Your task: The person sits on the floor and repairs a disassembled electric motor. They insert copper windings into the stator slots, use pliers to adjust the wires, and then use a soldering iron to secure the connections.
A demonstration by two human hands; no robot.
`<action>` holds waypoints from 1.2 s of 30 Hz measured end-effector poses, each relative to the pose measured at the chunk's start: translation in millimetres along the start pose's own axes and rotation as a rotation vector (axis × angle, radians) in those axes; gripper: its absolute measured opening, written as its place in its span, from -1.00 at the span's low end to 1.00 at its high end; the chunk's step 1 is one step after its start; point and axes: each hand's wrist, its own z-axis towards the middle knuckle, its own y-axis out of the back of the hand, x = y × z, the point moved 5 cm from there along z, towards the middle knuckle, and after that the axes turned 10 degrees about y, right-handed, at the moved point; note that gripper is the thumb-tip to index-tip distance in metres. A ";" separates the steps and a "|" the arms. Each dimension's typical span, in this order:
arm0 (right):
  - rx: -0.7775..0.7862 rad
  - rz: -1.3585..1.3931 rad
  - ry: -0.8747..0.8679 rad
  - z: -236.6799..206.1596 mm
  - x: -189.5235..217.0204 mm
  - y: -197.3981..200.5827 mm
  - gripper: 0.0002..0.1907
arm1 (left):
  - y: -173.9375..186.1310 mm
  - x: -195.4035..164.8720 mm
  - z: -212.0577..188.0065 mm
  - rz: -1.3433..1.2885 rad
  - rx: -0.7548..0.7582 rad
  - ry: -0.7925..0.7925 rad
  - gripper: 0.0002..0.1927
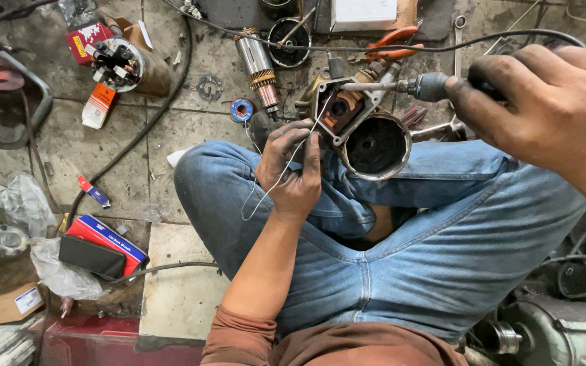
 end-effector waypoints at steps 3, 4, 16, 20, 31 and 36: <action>-0.011 -0.021 0.003 0.3 -0.2 -1.0 -0.89 | -0.1 -0.8 -0.1 0.018 -0.001 -0.011 -0.83; -0.007 -0.028 0.005 0.5 -0.4 -1.6 -0.88 | -0.2 -0.8 0.0 0.016 -0.001 -0.006 -0.83; 0.013 -0.050 -0.013 0.2 2.5 1.2 -0.88 | 0.4 1.1 -0.9 -0.037 -0.008 0.000 -0.85; 0.012 -0.040 -0.021 0.7 2.6 2.4 -0.86 | 0.7 1.2 -0.9 -0.046 -0.012 0.007 -0.86; 0.117 -0.071 0.006 -0.2 -1.1 -1.6 -0.65 | 0.8 2.1 -0.6 -0.059 -0.015 0.024 -0.86; 0.099 -0.019 0.005 -1.4 0.1 0.1 -0.64 | 1.2 3.1 0.1 -0.089 -0.014 0.048 -0.87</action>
